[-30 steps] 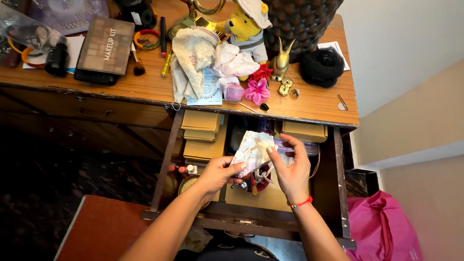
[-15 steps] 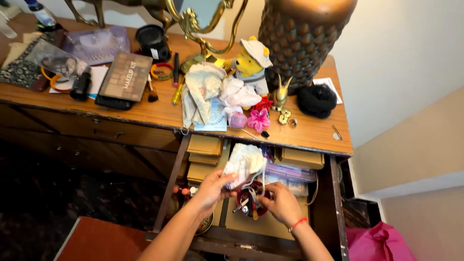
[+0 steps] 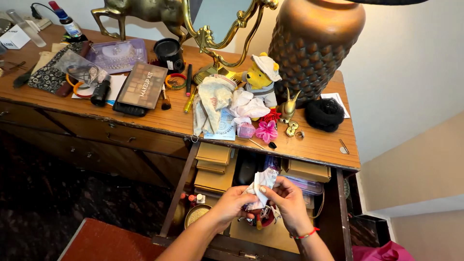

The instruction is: The person organizes a cluttered wooden dresser by picking up various small items and placing them into an open drawer. They handle makeup brushes, hair ties, a makeup kit, a comb, a candle, and other miscellaneous objects, moving them from the surface into the drawer.

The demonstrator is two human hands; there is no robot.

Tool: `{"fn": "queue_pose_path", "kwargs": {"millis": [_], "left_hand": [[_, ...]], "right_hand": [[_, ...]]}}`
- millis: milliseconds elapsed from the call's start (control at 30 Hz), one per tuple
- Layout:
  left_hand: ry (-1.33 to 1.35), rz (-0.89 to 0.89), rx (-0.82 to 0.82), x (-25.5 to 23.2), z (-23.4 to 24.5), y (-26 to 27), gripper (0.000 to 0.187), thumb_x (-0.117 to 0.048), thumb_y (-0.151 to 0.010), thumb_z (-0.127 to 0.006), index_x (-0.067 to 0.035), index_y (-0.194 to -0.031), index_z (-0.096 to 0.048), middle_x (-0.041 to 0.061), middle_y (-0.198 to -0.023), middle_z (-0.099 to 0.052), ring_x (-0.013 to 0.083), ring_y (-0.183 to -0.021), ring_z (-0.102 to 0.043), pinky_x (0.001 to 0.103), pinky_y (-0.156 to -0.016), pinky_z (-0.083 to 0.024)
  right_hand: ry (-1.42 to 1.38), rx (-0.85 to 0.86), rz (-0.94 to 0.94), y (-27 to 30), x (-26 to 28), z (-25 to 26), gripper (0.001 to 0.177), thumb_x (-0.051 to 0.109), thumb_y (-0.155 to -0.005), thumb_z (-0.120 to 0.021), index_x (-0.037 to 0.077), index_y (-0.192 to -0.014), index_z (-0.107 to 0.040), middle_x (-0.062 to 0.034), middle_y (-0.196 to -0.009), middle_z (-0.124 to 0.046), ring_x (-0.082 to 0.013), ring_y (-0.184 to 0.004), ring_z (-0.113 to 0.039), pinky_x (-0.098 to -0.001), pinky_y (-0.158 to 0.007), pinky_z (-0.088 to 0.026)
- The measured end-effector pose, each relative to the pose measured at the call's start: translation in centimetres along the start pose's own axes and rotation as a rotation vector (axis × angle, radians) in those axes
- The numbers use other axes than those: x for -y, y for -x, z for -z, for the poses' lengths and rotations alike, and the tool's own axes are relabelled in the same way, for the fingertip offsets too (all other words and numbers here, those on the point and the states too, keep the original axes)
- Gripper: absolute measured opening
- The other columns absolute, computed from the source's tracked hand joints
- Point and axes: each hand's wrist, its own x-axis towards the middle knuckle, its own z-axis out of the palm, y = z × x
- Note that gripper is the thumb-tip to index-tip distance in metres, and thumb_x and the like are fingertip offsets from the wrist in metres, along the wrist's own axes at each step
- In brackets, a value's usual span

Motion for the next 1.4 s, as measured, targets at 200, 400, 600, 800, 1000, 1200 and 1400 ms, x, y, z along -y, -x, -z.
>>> {"fn": "queue_pose_path", "kwargs": {"millis": [200,400,600,800,1000,1200,1400], "left_hand": [[0.084,-0.043,-0.055,0.6,-1.4,-1.4,0.028,-0.027,-0.101,-0.057,-0.010,-0.121,-0.066,0.003,-0.099,-0.072,0.0129,-0.084,-0.071,0.031,-0.070,-0.061],[0.364,-0.002,-0.113,-1.0,-1.2,0.6,0.044,-0.044,-0.103,-0.047,-0.007,-0.116,-0.067,0.006,-0.103,-0.074,0.0147,-0.090,-0.072,0.031,-0.076,-0.063],[0.167,-0.161,-0.204,-0.6,-0.8,0.1,0.032,-0.017,-0.099,-0.056,-0.005,-0.126,-0.067,0.001,-0.107,-0.073,0.0109,-0.095,-0.071,0.029,-0.080,-0.064],[0.052,-0.193,-0.369,0.1,-0.7,-0.6,0.034,-0.008,-0.091,-0.066,-0.006,-0.124,-0.073,0.005,-0.105,-0.073,0.0137,-0.086,-0.071,0.025,-0.069,-0.063],[-0.273,-0.345,-0.545,1.1,-0.4,-0.6,0.037,-0.019,-0.087,-0.072,-0.010,-0.123,-0.073,0.001,-0.100,-0.061,0.0126,-0.079,-0.066,0.027,-0.065,-0.060],[-0.483,-0.618,-0.859,-2.7,3.0,0.5,0.028,-0.024,-0.085,-0.076,-0.012,-0.110,-0.080,0.003,-0.087,-0.066,0.0141,-0.077,-0.063,0.030,-0.070,-0.054],[-0.695,-0.526,-1.233,-14.5,6.8,-1.0,0.054,-0.044,-0.081,-0.080,-0.011,-0.120,-0.063,0.014,-0.081,-0.069,0.0322,-0.077,-0.066,0.046,-0.069,-0.051]], "right_hand": [[0.839,-0.247,0.699,3.2,3.6,-4.5,0.016,0.005,-0.077,-0.077,0.007,-0.093,-0.072,-0.0041,-0.092,-0.069,-0.0177,-0.080,-0.065,-0.0278,-0.066,-0.053],[0.814,-0.136,0.640,3.5,4.4,-5.0,0.010,0.007,-0.078,-0.076,0.006,-0.088,-0.076,-0.0071,-0.101,-0.069,-0.0194,-0.081,-0.068,-0.0291,-0.066,-0.056],[0.237,-0.215,0.176,0.6,0.4,-4.1,0.026,0.012,-0.078,-0.084,0.007,-0.098,-0.068,-0.0042,-0.095,-0.068,-0.0102,-0.079,-0.066,-0.0274,-0.071,-0.055],[0.041,-0.097,-0.300,0.0,-1.7,-3.1,0.018,0.013,-0.085,-0.079,0.004,-0.099,-0.071,-0.0040,-0.088,-0.072,-0.0095,-0.071,-0.059,-0.0254,-0.062,-0.046],[-0.258,-0.097,-0.217,-1.4,-3.6,-1.1,0.015,0.005,-0.088,-0.072,0.006,-0.097,-0.061,-0.0071,-0.092,-0.074,-0.0139,-0.079,-0.070,-0.0280,-0.067,-0.055],[-0.228,-0.262,-0.133,-2.6,-1.4,3.6,0.020,0.001,-0.088,-0.070,0.006,-0.105,-0.059,-0.0089,-0.096,-0.074,-0.0167,-0.084,-0.071,-0.0337,-0.074,-0.059],[-0.257,-0.324,-0.202,-2.2,-2.0,4.5,0.019,0.006,-0.090,-0.069,0.006,-0.107,-0.060,-0.0089,-0.098,-0.073,-0.0184,-0.084,-0.071,-0.0349,-0.074,-0.057]]}}
